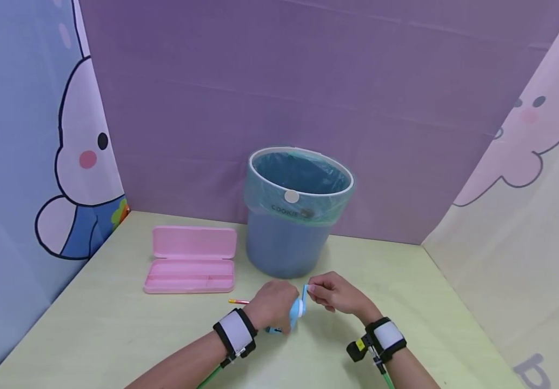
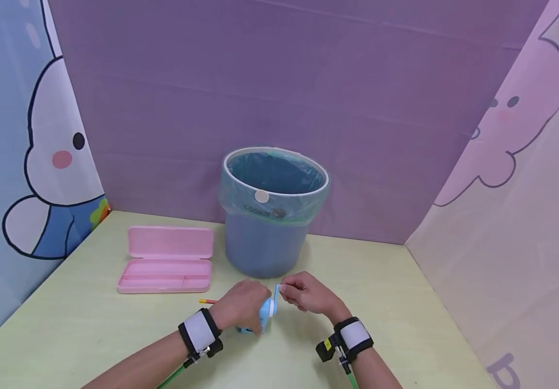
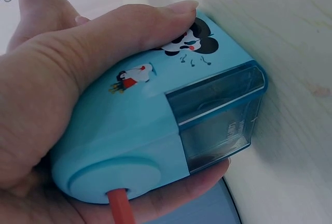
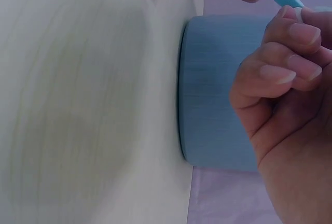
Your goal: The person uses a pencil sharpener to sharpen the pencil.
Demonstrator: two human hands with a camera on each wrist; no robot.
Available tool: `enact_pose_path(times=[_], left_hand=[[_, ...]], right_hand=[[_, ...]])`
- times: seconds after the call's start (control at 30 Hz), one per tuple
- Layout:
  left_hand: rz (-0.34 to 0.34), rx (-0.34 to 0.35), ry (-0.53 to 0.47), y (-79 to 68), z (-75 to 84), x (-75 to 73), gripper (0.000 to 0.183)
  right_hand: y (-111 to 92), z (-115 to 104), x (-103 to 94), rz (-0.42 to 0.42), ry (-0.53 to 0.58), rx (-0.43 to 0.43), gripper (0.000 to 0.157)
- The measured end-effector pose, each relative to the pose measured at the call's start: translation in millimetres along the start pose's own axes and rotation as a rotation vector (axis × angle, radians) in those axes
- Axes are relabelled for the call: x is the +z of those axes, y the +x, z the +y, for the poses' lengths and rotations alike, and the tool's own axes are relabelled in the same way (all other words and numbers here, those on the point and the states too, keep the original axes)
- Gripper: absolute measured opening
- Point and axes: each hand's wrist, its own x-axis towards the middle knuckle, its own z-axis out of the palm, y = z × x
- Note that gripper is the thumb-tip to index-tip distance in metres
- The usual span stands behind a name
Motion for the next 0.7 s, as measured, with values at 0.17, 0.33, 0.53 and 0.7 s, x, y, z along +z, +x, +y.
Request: enact_pose_path(times=[0.17, 0.33, 0.53, 0.7], left_hand=[[-0.004, -0.001, -0.006, 0.8, -0.1, 1.1, 0.046], [-0.006, -0.002, -0.016, 1.3, -0.4, 0.9, 0.047], [-0.008, -0.002, -0.022, 0.6, -0.5, 1.7, 0.046], [-0.007, 0.001, -0.033, 0.9, -0.9, 0.8, 0.046]], right_hand=[[0.5, 2.5, -0.3, -0.003, 0.007, 0.005, 0.039], [1.6, 4.2, 0.6, 0.006, 0.002, 0.004, 0.036], [2.8, 6.4, 1.0, -0.006, 0.025, 0.044, 0.038], [4.6, 7.3, -0.2, -0.013, 0.026, 0.060, 0.038]])
